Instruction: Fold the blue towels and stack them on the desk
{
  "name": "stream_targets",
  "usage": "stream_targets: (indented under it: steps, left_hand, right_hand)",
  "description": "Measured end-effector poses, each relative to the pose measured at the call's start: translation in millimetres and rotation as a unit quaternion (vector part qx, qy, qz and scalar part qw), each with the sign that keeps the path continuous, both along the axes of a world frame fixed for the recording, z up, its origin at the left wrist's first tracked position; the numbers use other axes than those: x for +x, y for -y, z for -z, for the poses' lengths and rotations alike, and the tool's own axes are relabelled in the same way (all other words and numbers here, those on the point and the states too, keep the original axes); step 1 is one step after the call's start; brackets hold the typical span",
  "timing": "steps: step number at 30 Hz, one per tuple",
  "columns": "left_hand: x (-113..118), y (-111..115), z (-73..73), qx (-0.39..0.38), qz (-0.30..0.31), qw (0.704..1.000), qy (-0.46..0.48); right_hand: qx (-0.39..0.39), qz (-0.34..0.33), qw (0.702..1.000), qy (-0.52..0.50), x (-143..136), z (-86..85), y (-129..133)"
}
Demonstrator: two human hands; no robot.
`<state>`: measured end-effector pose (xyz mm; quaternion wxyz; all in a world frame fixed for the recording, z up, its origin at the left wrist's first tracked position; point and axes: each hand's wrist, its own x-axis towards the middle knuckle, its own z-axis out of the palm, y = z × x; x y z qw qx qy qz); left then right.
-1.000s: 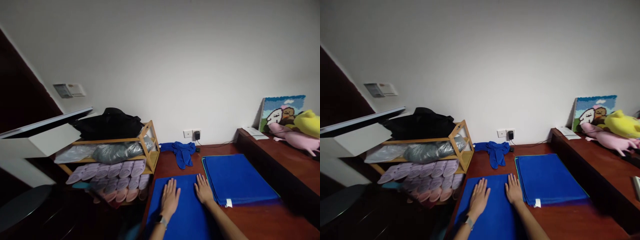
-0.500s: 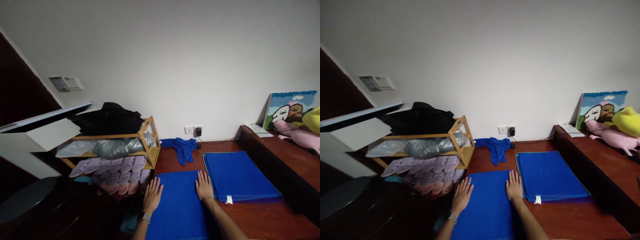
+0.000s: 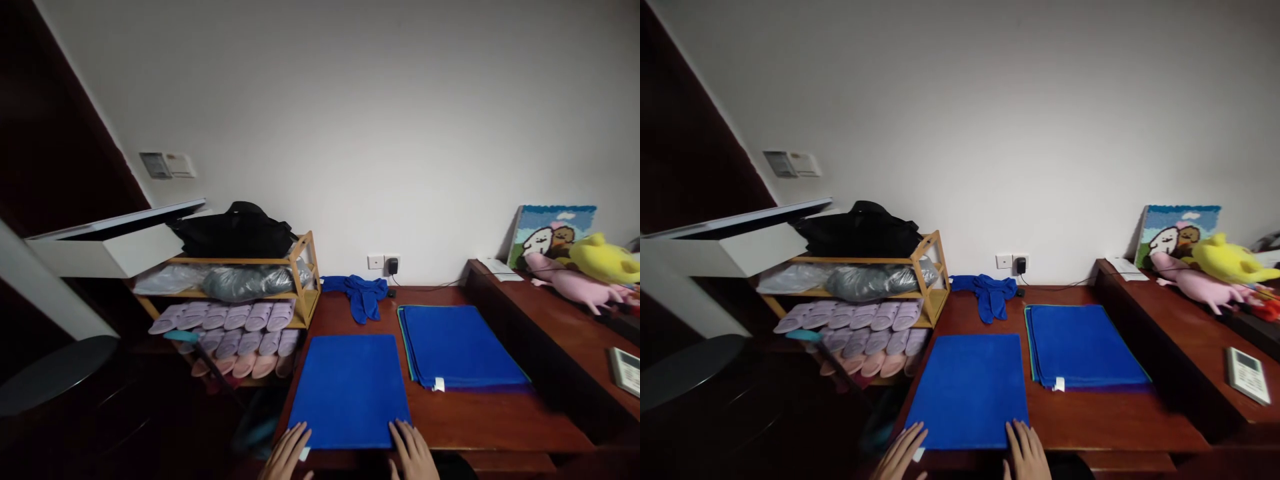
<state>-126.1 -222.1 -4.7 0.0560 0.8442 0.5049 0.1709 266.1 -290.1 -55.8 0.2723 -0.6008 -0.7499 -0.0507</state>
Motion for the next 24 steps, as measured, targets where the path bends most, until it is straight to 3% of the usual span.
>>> stream_targets:
  steps: [3,7,10,12,15,20,24]
  left_hand:
    - [-3,-3,-4.7,0.037,0.009,0.999,-0.002]
    - [-14,-2,-14.9,0.061,0.008,0.998,-0.014]
    - [-21,5,-29.5,0.079,0.0,0.997,-0.002]
    - [-21,9,-49.4,0.101,-0.01,0.995,0.022]
    - [-13,14,-98.1,0.146,-0.004,0.987,0.061]
    - [12,29,-205.2,0.211,0.069,0.969,0.113]
    - [41,41,-276.8,0.171,0.133,0.965,0.145]
  right_hand:
    - [0.016,-0.006,1.0,0.007,6,-5.2,11]
    - [-0.015,0.007,1.0,-0.021,8,-32.9,17]
    - [-0.045,-0.009,0.998,-0.047,13,-64.9,27]
    - [-0.057,-0.016,0.995,-0.077,19,-96.5,36]
    - [-0.063,-0.03,0.99,-0.124,38,-157.4,49]
    - [0.003,-0.079,0.987,-0.142,87,-261.1,76]
    - [0.038,-0.108,0.982,-0.149,126,-321.7,109]
